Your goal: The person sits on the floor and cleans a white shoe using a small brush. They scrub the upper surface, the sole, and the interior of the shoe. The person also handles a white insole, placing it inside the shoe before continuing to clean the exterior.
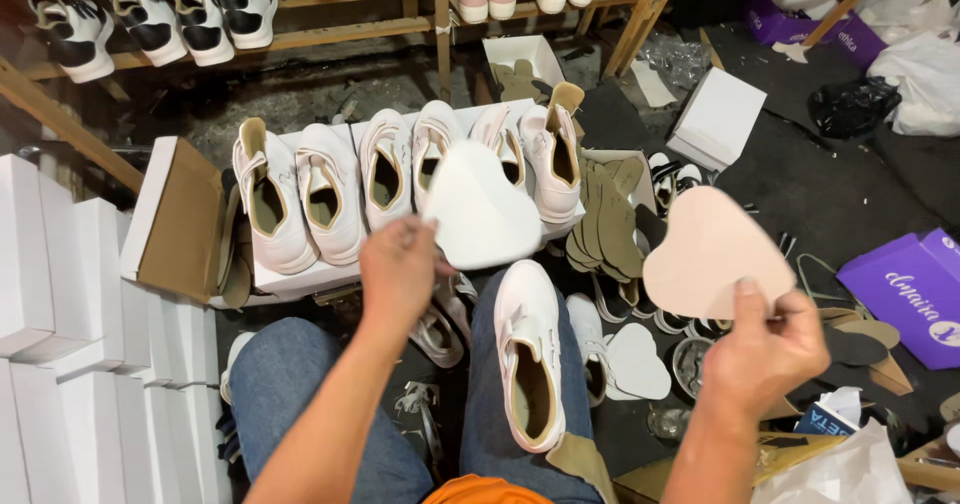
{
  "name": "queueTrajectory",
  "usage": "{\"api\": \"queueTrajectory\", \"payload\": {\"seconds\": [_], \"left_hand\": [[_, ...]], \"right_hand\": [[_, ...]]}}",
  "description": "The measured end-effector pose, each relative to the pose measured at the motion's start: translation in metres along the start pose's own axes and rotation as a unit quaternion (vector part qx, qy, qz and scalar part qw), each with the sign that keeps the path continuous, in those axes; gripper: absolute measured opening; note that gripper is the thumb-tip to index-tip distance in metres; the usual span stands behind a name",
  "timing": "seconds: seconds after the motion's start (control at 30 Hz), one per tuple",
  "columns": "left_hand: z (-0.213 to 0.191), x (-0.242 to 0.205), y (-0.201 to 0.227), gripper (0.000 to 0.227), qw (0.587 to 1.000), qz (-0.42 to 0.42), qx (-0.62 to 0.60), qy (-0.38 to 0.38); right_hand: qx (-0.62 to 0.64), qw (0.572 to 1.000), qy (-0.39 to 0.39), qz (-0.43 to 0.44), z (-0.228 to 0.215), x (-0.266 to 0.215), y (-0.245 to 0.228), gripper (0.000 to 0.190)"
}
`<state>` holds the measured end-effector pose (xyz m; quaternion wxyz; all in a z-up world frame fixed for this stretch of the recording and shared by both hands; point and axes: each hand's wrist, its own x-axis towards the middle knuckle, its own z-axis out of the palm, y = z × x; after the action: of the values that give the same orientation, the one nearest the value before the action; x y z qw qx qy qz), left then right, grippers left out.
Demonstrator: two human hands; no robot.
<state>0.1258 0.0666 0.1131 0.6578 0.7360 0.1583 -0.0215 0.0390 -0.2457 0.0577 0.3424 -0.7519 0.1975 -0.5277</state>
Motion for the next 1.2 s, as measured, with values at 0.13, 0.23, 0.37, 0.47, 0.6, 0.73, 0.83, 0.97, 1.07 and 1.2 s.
{"api": "queueTrajectory", "payload": {"seconds": [0.13, 0.23, 0.37, 0.47, 0.6, 0.73, 0.83, 0.97, 1.07, 1.2], "left_hand": [[-0.003, 0.05, 0.013, 0.02, 0.997, -0.06, -0.03, 0.035], [0.006, 0.11, -0.029, 0.028, 0.991, -0.029, -0.117, 0.059], [0.002, 0.133, -0.074, 0.063, 0.956, 0.174, 0.148, 0.182], [0.014, 0.014, -0.009, 0.018, 0.976, 0.174, 0.104, 0.077], [0.034, -0.056, -0.03, 0.053, 0.948, 0.218, -0.06, -0.224], [0.031, -0.051, -0.051, 0.021, 0.971, 0.152, -0.113, -0.146], [0.004, -0.05, -0.036, 0.013, 0.967, 0.176, -0.063, -0.171], [-0.022, -0.06, -0.001, 0.026, 0.942, 0.181, 0.09, -0.267], [-0.029, -0.066, 0.016, 0.048, 0.922, 0.196, 0.086, -0.322], [-0.025, -0.07, 0.007, 0.089, 0.896, 0.306, 0.141, -0.289]], "right_hand": [[0.171, 0.979, 0.003, 0.112, 0.003, -0.002, 0.008, 0.015], [0.113, 0.985, -0.051, 0.121, 0.003, -0.018, -0.02, 0.011], [0.088, 0.989, -0.119, 0.01, 0.011, -0.036, -0.011, 0.009], [0.081, 0.97, -0.105, -0.202, 0.02, -0.041, -0.039, 0.024], [0.11, 0.934, -0.049, -0.336, 0.046, -0.066, -0.061, 0.009], [0.197, 0.87, -0.266, -0.366, 0.034, -0.065, -0.101, 0.029], [0.148, 0.885, -0.333, -0.289, 0.023, -0.051, -0.096, 0.048], [0.166, 0.832, -0.529, 0.019, 0.01, -0.019, -0.105, 0.029], [0.31, 0.723, -0.584, 0.199, 0.012, -0.033, -0.086, 0.019], [0.426, 0.652, -0.554, 0.295, 0.012, -0.053, -0.076, 0.026]]}}
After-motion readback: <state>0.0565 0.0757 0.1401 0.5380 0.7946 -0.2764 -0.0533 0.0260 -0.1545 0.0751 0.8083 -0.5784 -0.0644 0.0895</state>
